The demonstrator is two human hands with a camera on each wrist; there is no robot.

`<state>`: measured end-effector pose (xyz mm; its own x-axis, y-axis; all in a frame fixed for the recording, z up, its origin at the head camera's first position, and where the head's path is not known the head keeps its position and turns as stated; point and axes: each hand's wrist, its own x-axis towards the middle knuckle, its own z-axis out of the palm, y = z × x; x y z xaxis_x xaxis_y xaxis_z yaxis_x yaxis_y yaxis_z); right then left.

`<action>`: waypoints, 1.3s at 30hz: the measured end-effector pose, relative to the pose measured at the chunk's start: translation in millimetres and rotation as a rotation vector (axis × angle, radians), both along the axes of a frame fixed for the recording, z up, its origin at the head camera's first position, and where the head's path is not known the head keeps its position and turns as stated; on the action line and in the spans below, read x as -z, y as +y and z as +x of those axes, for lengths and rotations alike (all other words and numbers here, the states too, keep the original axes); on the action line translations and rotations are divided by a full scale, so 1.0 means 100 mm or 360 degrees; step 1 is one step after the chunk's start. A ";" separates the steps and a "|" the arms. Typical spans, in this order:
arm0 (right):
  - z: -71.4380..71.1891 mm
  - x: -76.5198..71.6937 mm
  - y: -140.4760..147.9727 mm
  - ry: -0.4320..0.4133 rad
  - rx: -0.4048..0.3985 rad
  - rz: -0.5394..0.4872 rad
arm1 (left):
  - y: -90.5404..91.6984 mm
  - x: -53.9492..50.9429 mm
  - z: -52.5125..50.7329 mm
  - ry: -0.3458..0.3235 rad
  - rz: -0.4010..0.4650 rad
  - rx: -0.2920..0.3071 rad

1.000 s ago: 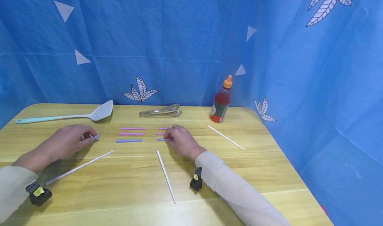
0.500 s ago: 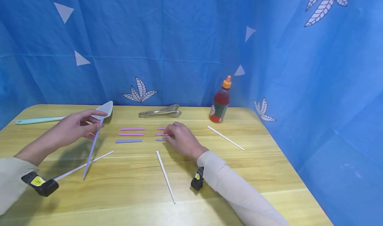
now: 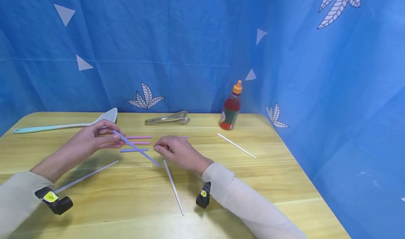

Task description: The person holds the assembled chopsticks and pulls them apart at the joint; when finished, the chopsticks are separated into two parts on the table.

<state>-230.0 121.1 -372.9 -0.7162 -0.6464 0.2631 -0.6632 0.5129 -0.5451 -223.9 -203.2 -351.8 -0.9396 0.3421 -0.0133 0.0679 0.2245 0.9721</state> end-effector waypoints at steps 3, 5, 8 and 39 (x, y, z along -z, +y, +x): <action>0.04 -0.02 -0.06 0.0011 -0.0071 -0.0001 | 0.06 0.01 0.00 0.0029 0.0023 -0.0013; 0.06 -0.03 -0.09 0.0030 -0.0073 -0.0003 | 0.10 0.02 0.01 0.0050 0.0000 -0.0021; 0.08 -0.03 -0.08 0.0065 -0.0027 0.0011 | 0.17 0.04 0.03 0.0119 -0.0112 -0.0002; -0.04 0.16 0.25 0.0187 0.0208 0.0253 | 0.29 0.18 0.09 0.1000 -0.1247 0.0054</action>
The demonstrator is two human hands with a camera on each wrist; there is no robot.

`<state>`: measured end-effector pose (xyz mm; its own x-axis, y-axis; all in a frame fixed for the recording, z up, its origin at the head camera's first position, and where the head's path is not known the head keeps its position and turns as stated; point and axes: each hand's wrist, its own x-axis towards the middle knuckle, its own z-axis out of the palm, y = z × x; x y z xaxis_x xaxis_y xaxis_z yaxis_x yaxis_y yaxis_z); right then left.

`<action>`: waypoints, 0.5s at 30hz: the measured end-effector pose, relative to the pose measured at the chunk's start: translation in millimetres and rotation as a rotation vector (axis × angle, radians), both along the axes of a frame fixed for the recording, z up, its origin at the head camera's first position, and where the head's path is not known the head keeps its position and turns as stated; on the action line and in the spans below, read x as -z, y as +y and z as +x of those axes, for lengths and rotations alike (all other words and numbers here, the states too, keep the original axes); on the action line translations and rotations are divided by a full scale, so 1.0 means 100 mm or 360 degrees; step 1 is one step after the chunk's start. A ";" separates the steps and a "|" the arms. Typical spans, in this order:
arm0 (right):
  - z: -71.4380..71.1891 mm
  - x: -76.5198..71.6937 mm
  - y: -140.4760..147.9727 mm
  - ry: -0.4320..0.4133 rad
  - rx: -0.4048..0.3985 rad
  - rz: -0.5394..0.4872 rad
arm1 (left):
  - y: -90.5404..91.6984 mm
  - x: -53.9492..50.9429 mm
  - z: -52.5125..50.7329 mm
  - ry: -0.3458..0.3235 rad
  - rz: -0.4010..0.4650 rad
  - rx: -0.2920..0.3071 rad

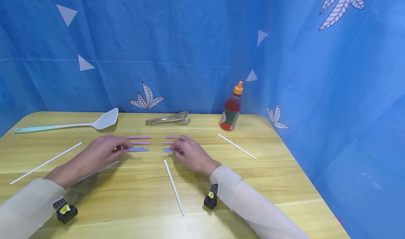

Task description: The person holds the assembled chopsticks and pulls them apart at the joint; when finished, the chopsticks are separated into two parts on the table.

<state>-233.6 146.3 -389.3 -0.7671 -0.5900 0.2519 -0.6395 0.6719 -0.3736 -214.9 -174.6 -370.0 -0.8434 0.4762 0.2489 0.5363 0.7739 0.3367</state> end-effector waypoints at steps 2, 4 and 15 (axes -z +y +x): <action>0.01 0.01 -0.01 -0.0004 -0.0003 0.0021 | 0.01 0.03 -0.02 0.0043 -0.0031 0.0050; 0.01 0.02 -0.01 -0.0001 -0.0003 0.0044 | 0.02 0.05 -0.03 0.0071 -0.0076 0.0081; 0.00 0.09 -0.03 0.0047 0.0033 0.0124 | 0.03 0.13 -0.05 0.0150 -0.0236 0.0102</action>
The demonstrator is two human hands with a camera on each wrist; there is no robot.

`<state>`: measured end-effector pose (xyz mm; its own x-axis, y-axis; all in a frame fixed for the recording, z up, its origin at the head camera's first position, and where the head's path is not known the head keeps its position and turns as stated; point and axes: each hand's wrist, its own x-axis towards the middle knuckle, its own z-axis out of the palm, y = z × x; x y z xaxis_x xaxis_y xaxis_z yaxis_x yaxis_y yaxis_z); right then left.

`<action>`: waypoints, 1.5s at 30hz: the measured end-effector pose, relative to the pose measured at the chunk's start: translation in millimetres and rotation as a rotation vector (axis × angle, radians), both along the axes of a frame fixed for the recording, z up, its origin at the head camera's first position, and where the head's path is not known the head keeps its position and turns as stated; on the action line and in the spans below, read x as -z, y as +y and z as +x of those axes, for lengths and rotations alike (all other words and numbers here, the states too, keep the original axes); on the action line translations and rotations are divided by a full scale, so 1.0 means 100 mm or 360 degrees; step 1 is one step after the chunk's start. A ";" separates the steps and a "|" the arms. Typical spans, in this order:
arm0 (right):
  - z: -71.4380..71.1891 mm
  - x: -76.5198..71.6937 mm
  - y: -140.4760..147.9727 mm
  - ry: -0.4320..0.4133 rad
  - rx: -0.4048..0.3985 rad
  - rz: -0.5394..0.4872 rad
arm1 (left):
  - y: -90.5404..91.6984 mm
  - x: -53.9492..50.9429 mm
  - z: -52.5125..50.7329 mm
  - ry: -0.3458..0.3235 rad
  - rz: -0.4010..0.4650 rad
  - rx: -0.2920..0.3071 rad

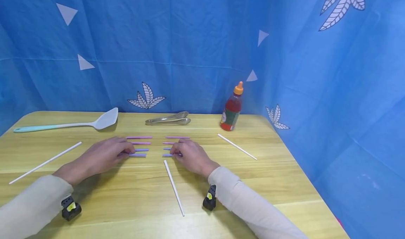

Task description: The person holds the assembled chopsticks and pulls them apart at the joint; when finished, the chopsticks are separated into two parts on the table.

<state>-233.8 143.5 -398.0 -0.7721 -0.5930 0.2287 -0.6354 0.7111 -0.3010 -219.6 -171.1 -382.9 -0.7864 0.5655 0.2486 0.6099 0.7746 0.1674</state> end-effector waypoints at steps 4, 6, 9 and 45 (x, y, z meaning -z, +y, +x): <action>0.01 0.01 -0.01 0.0003 0.0031 0.0016 | 0.00 0.02 -0.01 -0.0004 -0.0027 0.0009; 0.01 0.01 -0.01 -0.0005 0.0040 0.0019 | 0.00 0.02 -0.01 -0.0015 -0.0034 0.0009; 0.02 0.01 -0.02 -0.0020 0.0046 0.0018 | 0.00 0.02 -0.02 -0.0027 -0.0034 0.0008; 0.73 -0.11 0.25 -0.0322 -0.0095 -0.0051 | 0.81 -0.02 0.05 -0.0129 0.0018 0.0574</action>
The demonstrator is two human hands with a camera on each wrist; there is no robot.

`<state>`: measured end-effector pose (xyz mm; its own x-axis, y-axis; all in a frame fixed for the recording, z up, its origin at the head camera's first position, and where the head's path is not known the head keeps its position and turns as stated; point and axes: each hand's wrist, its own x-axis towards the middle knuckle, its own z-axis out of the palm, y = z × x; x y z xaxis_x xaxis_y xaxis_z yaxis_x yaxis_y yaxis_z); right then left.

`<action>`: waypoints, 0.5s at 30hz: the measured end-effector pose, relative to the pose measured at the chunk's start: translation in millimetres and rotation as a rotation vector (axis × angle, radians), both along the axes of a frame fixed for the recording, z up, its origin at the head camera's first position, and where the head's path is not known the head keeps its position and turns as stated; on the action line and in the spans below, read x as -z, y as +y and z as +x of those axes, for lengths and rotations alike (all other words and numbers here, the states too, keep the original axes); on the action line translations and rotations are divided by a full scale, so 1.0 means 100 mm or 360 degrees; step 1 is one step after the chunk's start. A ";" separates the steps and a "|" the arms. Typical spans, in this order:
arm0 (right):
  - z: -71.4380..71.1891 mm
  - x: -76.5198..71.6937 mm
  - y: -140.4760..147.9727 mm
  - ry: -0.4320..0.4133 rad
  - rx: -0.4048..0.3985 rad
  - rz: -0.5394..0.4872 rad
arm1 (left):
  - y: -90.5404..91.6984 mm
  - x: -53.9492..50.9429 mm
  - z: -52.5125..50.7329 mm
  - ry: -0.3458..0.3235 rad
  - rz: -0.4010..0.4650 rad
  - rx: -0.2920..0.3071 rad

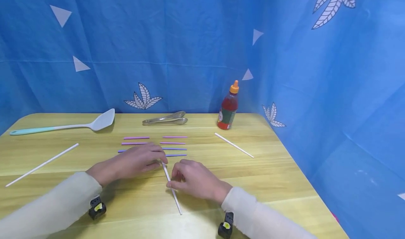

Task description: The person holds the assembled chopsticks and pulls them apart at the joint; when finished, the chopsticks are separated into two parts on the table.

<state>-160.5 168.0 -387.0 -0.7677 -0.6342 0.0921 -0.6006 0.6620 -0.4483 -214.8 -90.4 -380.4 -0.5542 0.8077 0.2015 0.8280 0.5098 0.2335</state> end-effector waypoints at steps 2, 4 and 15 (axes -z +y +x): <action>0.03 0.01 0.00 -0.0013 -0.0023 0.0033 | 0.05 0.02 0.00 -0.0021 -0.0029 0.0029; 0.05 0.01 -0.01 -0.0019 -0.0044 0.0059 | 0.08 0.03 0.01 -0.0026 -0.0052 0.0055; 0.00 0.02 0.03 0.0098 -0.0056 0.0089 | -0.05 0.06 0.12 0.0031 -0.0069 0.0027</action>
<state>-160.4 171.4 -389.2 -0.7389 -0.6660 0.1022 -0.6492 0.6631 -0.3725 -202.4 -95.0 -386.2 -0.5366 0.8252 0.1765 0.8408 0.5049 0.1953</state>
